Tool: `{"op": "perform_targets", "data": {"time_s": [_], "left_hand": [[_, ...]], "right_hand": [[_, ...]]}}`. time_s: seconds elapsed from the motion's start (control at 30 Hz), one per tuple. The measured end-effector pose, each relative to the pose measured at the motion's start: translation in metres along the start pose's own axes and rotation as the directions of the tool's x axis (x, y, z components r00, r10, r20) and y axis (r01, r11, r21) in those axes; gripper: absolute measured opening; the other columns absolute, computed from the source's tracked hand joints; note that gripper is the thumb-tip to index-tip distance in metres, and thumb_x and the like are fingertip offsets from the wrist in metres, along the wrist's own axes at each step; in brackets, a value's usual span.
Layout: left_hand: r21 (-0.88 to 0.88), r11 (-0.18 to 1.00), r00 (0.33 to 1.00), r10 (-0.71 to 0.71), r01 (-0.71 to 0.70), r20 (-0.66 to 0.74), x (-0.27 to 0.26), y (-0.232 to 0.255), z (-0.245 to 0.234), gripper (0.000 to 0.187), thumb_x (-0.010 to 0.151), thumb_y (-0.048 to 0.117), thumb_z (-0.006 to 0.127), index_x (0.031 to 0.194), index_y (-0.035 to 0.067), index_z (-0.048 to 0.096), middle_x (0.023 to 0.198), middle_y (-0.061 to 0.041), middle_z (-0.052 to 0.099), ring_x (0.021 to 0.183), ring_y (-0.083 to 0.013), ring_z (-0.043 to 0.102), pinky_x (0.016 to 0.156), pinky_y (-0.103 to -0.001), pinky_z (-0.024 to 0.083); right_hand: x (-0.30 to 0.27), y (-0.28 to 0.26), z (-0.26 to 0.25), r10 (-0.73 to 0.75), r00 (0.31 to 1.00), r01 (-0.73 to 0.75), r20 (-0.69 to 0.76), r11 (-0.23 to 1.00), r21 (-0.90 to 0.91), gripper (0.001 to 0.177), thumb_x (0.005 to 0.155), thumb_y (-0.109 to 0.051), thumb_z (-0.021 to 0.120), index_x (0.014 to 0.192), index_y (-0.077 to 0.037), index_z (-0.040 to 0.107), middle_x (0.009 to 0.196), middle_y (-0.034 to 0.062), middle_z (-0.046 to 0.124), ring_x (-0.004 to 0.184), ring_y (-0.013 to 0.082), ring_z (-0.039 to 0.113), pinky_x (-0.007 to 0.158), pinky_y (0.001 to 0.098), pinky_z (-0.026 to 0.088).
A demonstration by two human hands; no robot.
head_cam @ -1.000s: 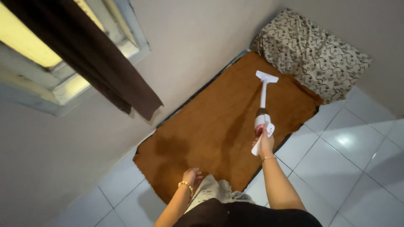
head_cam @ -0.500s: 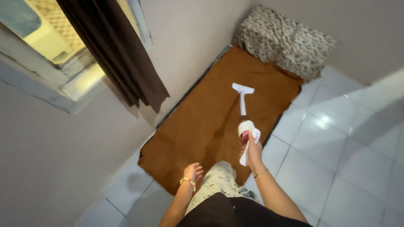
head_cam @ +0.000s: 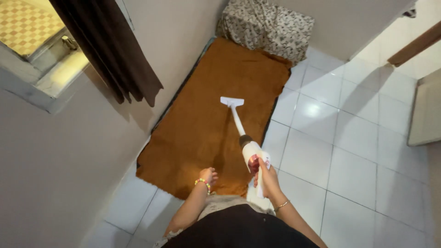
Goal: Vacuuming the floor and a brown mat using a handheld vacuum cleaner.
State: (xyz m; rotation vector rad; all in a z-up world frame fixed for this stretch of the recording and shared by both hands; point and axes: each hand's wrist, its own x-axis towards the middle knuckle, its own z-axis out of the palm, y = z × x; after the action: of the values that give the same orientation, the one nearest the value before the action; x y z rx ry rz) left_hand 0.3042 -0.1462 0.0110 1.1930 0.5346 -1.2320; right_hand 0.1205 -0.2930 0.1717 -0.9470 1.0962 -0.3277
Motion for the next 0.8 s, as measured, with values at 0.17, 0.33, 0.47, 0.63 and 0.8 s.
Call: {"op": "perform_targets", "data": {"time_s": [0.17,0.33,0.47,0.63,0.8], "left_hand": [[0.126,0.989,0.997,0.081,-0.083,0.019,-0.022,-0.008,0.006,0.009,0.091,0.023,0.059,0.085,0.017,0.054,0.062,0.001,0.05,0.045,-0.0142,0.044,0.041,-0.033,0.031],[0.169,0.983,0.997,0.073,-0.07,-0.011,-0.047,-0.078,0.016,0.01,0.091,0.023,0.062,0.091,0.015,0.058,0.066,0.0,0.056,0.047,-0.0157,0.049,0.043,-0.033,0.037],[0.437,0.896,0.996,0.092,-0.075,-0.017,-0.07,-0.144,0.005,0.022,0.093,0.03,0.058,0.104,0.012,0.066,0.078,-0.004,0.071,0.058,-0.0191,0.066,0.05,-0.037,0.05],[0.503,0.859,0.992,0.121,-0.092,-0.026,-0.105,-0.188,-0.027,0.026,0.088,0.024,0.06,0.108,0.008,0.064,0.083,-0.011,0.076,0.065,-0.0271,0.071,0.056,-0.044,0.055],[0.587,0.81,1.0,-0.002,0.014,-0.022,-0.093,-0.203,-0.048,0.033,0.094,0.041,0.056,0.113,0.016,0.066,0.095,-0.003,0.072,0.078,-0.021,0.067,0.067,-0.041,0.053]], "right_hand": [[-0.063,0.015,-0.006,0.029,0.999,-0.031,-0.035,0.998,-0.055,0.041,0.096,-0.048,0.059,0.101,-0.007,0.058,0.056,0.0075,0.049,0.038,0.0195,0.047,0.036,0.0354,0.04],[-0.122,0.061,-0.052,0.072,0.997,-0.074,-0.04,0.996,-0.054,0.042,0.096,-0.047,0.06,0.103,-0.006,0.057,0.058,0.0066,0.051,0.039,0.0179,0.048,0.037,0.0342,0.041],[-0.178,0.096,-0.084,0.068,0.997,-0.07,-0.037,0.995,-0.065,0.043,0.096,-0.047,0.059,0.101,-0.004,0.057,0.058,0.0081,0.053,0.039,0.0192,0.049,0.036,0.0347,0.042],[-0.227,0.127,-0.106,0.126,0.987,-0.134,-0.096,0.988,-0.078,0.041,0.096,-0.045,0.059,0.102,-0.004,0.056,0.059,0.008,0.052,0.04,0.019,0.049,0.036,0.0346,0.041],[-0.247,0.166,-0.125,0.072,0.994,-0.08,-0.082,0.993,-0.086,0.043,0.098,-0.043,0.059,0.105,-0.001,0.056,0.059,0.0085,0.053,0.041,0.0194,0.051,0.036,0.0336,0.043]]}}
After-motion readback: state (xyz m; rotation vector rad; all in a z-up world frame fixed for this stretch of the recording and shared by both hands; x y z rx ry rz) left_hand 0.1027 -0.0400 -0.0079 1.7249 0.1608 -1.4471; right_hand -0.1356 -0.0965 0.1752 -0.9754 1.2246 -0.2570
